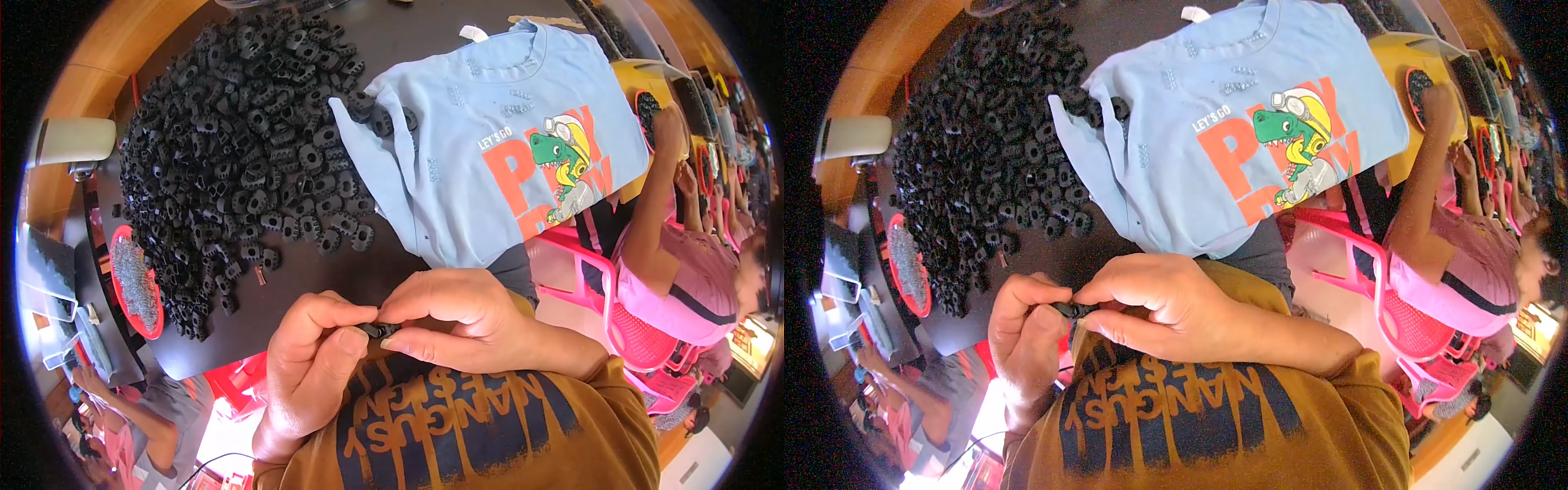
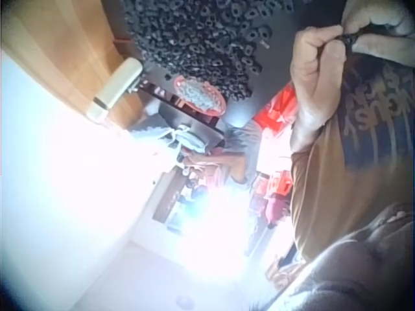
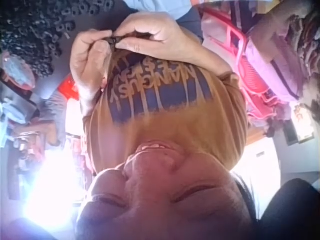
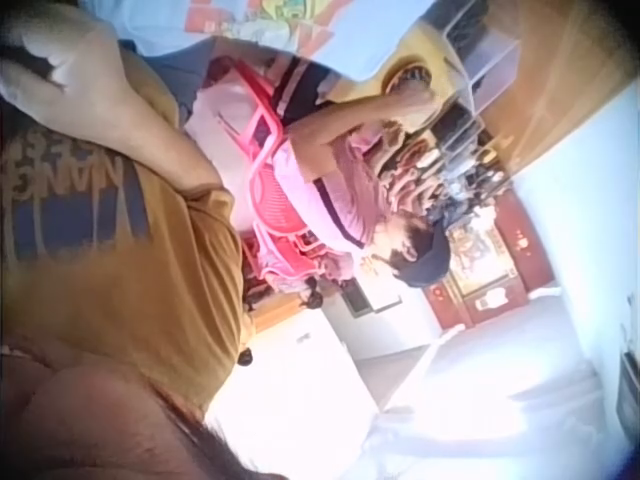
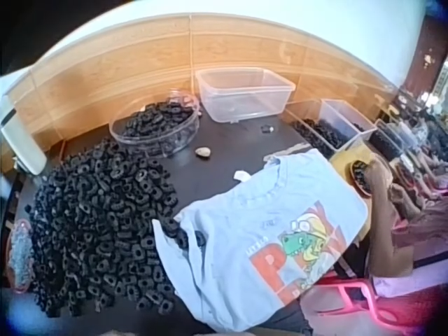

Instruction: Assembling small black plastic components at a workshop table.

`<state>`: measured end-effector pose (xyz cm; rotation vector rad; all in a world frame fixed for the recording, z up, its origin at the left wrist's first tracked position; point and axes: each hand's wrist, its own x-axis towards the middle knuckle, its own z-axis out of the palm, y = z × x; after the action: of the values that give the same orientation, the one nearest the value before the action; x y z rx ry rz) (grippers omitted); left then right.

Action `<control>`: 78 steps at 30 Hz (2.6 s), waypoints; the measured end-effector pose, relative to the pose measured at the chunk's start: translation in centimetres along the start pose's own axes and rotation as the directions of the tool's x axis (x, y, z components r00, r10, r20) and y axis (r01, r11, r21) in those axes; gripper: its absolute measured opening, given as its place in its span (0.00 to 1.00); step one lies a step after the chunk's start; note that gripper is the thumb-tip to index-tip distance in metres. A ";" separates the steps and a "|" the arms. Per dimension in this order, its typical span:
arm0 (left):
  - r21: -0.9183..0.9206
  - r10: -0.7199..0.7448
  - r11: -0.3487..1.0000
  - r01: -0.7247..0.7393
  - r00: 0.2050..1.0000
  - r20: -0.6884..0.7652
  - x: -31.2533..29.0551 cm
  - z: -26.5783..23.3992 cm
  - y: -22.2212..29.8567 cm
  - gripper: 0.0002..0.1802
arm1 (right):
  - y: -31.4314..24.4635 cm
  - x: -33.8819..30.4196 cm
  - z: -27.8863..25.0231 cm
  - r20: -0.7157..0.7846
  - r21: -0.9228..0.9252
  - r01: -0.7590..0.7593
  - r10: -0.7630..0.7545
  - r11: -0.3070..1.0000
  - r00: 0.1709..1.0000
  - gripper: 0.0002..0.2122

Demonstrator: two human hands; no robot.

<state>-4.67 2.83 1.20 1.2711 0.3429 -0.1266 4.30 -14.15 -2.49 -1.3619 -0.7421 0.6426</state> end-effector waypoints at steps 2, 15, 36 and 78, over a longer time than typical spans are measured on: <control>0.032 0.022 0.999 -0.022 1.000 0.021 0.1 -0.2 -0.3 0.07 | 0.0 0.0 0.1 0.014 0.008 -0.024 0.024 1.000 1.000 0.08; 0.383 0.001 0.924 -0.021 0.999 0.053 -0.2 -1.0 0.3 0.11 | 0.5 -0.4 0.0 0.001 -0.075 0.006 -0.006 0.997 1.000 0.09; 0.710 0.541 0.277 -0.647 0.716 0.441 0.6 0.0 -1.6 0.25 | 0.1 -1.7 1.2 -0.049 0.210 -0.126 0.139 0.970 0.989 0.04; 0.832 0.532 0.047 -0.553 0.719 0.447 7.8 2.3 4.5 0.26 | -0.2 -0.8 -5.2 -0.267 -0.234 0.075 -0.139 0.969 0.954 0.06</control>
<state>4.38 2.74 3.39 2.5658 -0.3998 0.4237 7.84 -18.00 -2.68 -1.5668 -0.6646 0.2741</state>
